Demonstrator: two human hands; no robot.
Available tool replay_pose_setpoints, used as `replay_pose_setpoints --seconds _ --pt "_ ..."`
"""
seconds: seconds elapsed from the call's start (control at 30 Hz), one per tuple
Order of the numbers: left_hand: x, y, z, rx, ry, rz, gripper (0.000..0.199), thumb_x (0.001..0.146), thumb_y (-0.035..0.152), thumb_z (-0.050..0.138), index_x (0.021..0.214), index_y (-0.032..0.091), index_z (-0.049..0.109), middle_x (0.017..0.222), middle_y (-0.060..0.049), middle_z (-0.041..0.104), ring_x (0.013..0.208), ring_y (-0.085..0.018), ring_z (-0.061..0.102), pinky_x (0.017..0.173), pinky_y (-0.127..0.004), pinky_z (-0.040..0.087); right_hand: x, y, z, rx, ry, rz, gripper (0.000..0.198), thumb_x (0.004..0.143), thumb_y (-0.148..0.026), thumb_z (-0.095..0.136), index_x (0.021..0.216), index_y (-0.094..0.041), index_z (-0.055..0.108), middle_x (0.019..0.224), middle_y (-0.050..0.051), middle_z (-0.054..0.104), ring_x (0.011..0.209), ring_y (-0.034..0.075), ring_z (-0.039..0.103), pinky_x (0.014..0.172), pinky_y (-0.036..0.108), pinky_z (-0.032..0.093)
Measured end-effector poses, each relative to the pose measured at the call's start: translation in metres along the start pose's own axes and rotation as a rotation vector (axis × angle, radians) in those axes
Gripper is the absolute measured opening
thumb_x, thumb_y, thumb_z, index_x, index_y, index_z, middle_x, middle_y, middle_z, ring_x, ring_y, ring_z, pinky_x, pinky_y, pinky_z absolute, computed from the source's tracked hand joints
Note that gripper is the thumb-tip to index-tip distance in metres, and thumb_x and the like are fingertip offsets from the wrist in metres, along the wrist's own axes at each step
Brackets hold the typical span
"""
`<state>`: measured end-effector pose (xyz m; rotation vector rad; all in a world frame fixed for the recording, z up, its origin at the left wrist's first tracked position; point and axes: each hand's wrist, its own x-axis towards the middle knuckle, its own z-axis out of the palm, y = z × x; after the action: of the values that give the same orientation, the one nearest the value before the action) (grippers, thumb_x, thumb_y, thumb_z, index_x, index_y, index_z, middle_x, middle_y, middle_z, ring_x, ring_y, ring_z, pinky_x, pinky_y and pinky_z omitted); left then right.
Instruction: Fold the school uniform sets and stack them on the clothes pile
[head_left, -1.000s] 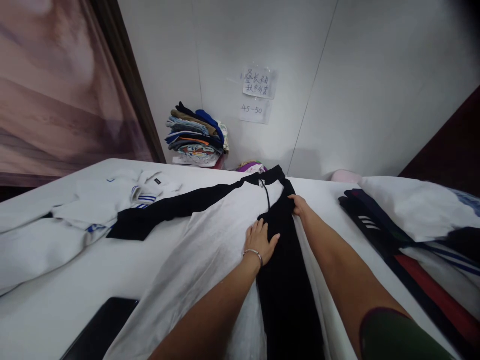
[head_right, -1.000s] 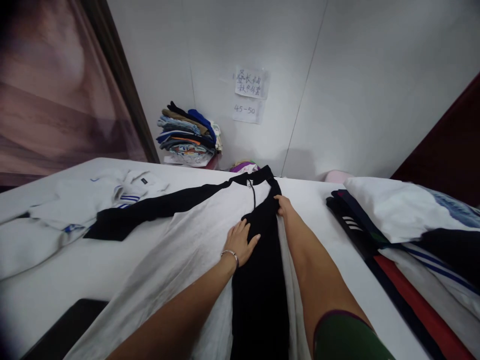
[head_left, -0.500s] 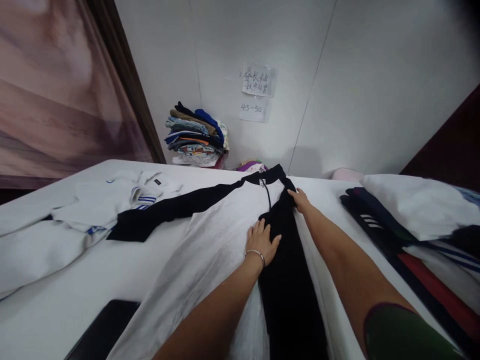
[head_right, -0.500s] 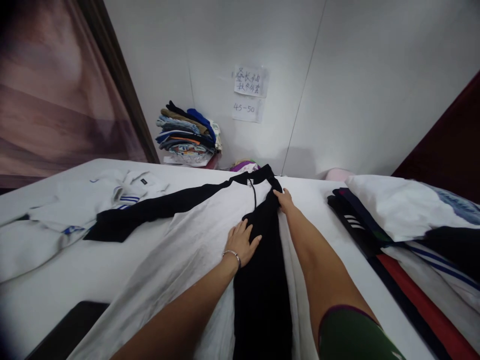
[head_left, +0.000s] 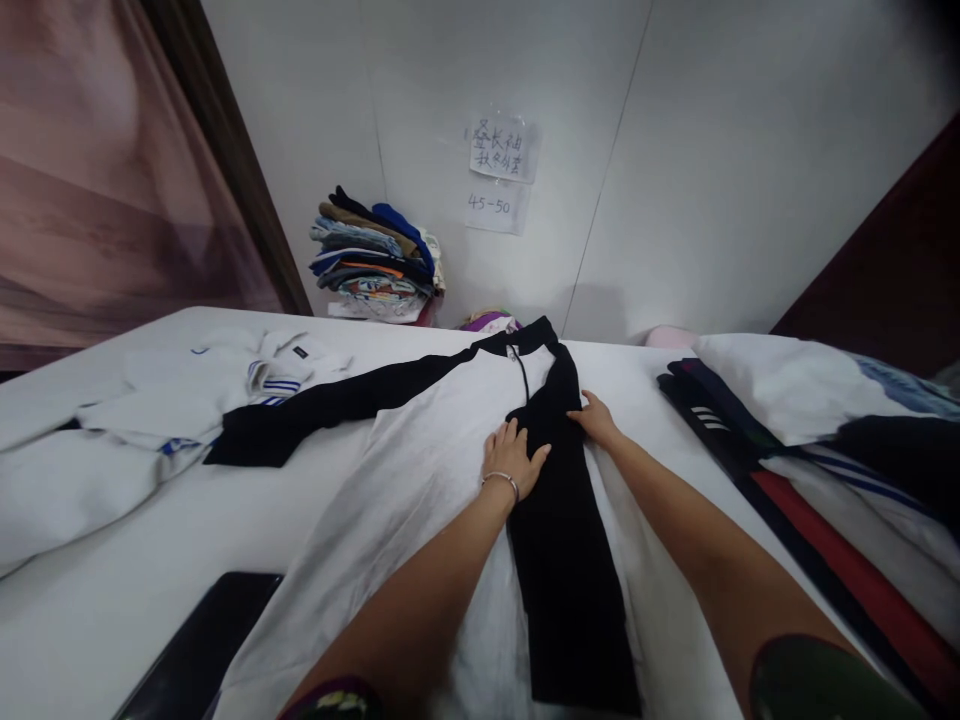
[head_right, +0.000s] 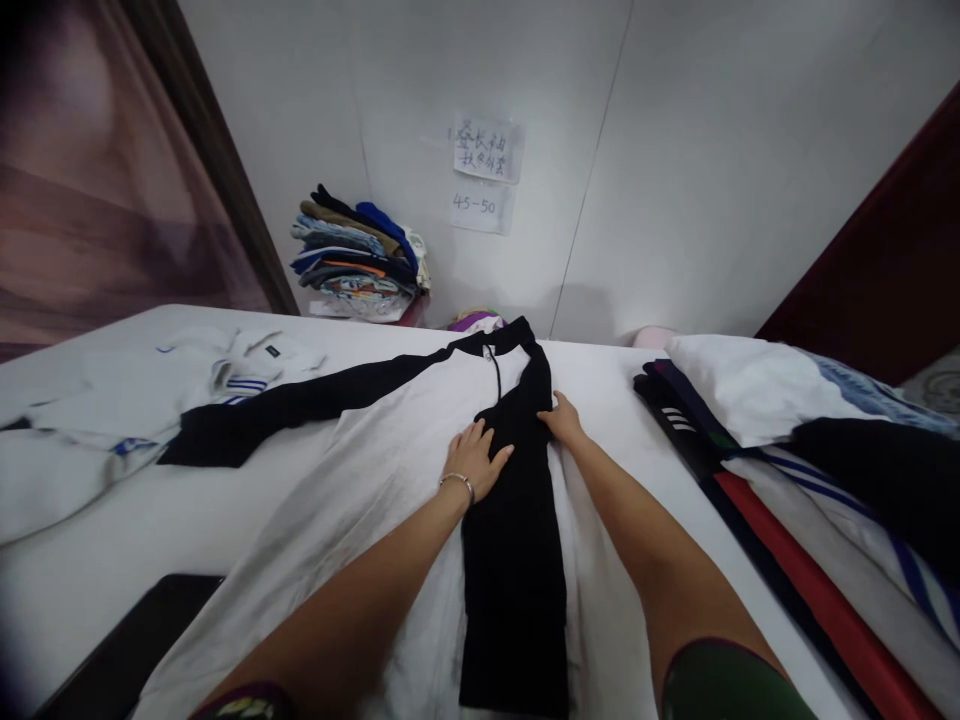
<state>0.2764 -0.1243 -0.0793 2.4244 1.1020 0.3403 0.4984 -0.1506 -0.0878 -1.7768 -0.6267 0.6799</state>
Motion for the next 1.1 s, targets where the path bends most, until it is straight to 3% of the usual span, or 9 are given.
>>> replay_pose_setpoints --seconds 0.1,0.2,0.3,0.37,0.53,0.7,0.8,0.93,1.1 --pt "0.0 0.0 -0.001 -0.05 -0.007 0.006 0.063 0.088 0.057 0.035 0.134 0.016 0.047 0.153 -0.013 0.028 0.142 -0.028 0.02 0.115 -0.045 0.011 0.001 -0.004 0.001 -0.109 0.059 -0.103 0.066 0.058 -0.007 0.072 0.119 -0.023 0.055 0.105 0.004 0.065 0.109 0.024 0.057 0.088 0.034 0.049" --pt "0.0 0.001 0.0 -0.078 -0.003 0.016 0.061 0.087 0.053 0.04 0.134 0.015 0.047 0.153 -0.014 0.029 0.142 -0.031 0.019 0.115 -0.047 0.01 -0.001 -0.013 0.004 -0.178 0.064 -0.214 0.06 0.061 -0.012 0.073 0.117 -0.023 0.058 0.138 0.006 0.048 0.135 0.025 0.033 0.107 0.036 0.035" --pt "-0.001 0.004 0.002 -0.026 0.001 0.013 0.06 0.087 0.049 0.042 0.135 0.014 0.046 0.153 -0.015 0.027 0.142 -0.03 0.018 0.115 -0.047 0.01 0.001 -0.02 0.018 -0.343 0.009 -0.348 0.061 0.071 -0.027 0.071 0.129 -0.022 0.051 0.154 0.005 0.026 0.144 0.024 0.012 0.116 0.037 0.016" --pt "-0.002 0.005 0.003 0.012 -0.012 0.0 0.061 0.086 0.048 0.042 0.137 0.014 0.043 0.154 -0.015 0.024 0.143 -0.029 0.016 0.115 -0.048 0.009 0.005 -0.02 0.034 -0.487 -0.042 -0.358 0.063 0.076 -0.036 0.067 0.134 -0.02 0.047 0.155 0.008 0.022 0.145 0.027 0.005 0.117 0.043 0.009" --pt "-0.004 0.007 0.005 0.058 -0.046 -0.017 0.068 0.086 0.051 0.041 0.142 0.012 0.039 0.155 -0.015 0.021 0.144 -0.03 0.012 0.115 -0.049 0.007 0.021 -0.014 0.073 -0.617 -0.175 -0.337 0.052 0.079 -0.041 0.065 0.126 -0.022 0.055 0.151 0.01 0.033 0.143 0.031 0.015 0.115 0.049 0.004" --pt "-0.005 0.008 0.004 0.112 -0.074 -0.03 0.073 0.085 0.053 0.039 0.144 0.01 0.034 0.156 -0.015 0.018 0.144 -0.029 0.01 0.116 -0.049 0.006 0.03 -0.018 0.067 -0.714 -0.239 -0.393 0.055 0.084 -0.047 0.057 0.134 -0.023 0.05 0.15 0.008 0.036 0.142 0.025 0.022 0.115 0.041 0.012" --pt "-0.006 0.009 0.003 0.139 -0.079 -0.032 0.074 0.085 0.054 0.037 0.145 0.01 0.034 0.156 -0.014 0.016 0.144 -0.028 0.01 0.116 -0.049 0.008 0.039 -0.027 0.052 -0.769 -0.15 -0.403 0.061 0.092 -0.047 0.04 0.146 -0.019 0.031 0.155 0.008 0.023 0.144 0.021 0.015 0.115 0.035 0.013" --pt "-0.007 0.007 0.007 0.179 -0.046 -0.014 0.074 0.086 0.054 0.035 0.144 0.009 0.035 0.155 -0.015 0.019 0.144 -0.029 0.013 0.115 -0.05 0.011 0.06 -0.035 0.049 -0.853 0.013 -0.32 0.067 0.095 -0.044 0.025 0.149 -0.007 0.011 0.157 0.017 0.006 0.145 0.029 0.001 0.115 0.047 0.009" --pt "-0.007 0.006 0.012 0.222 -0.018 -0.005 0.073 0.086 0.054 0.036 0.144 0.01 0.035 0.155 -0.014 0.021 0.144 -0.029 0.013 0.115 -0.05 0.012 0.075 -0.03 0.077 -0.966 -0.142 -0.296 0.068 0.092 -0.05 0.035 0.147 -0.01 0.026 0.156 0.015 0.014 0.144 0.027 0.009 0.115 0.043 0.009"
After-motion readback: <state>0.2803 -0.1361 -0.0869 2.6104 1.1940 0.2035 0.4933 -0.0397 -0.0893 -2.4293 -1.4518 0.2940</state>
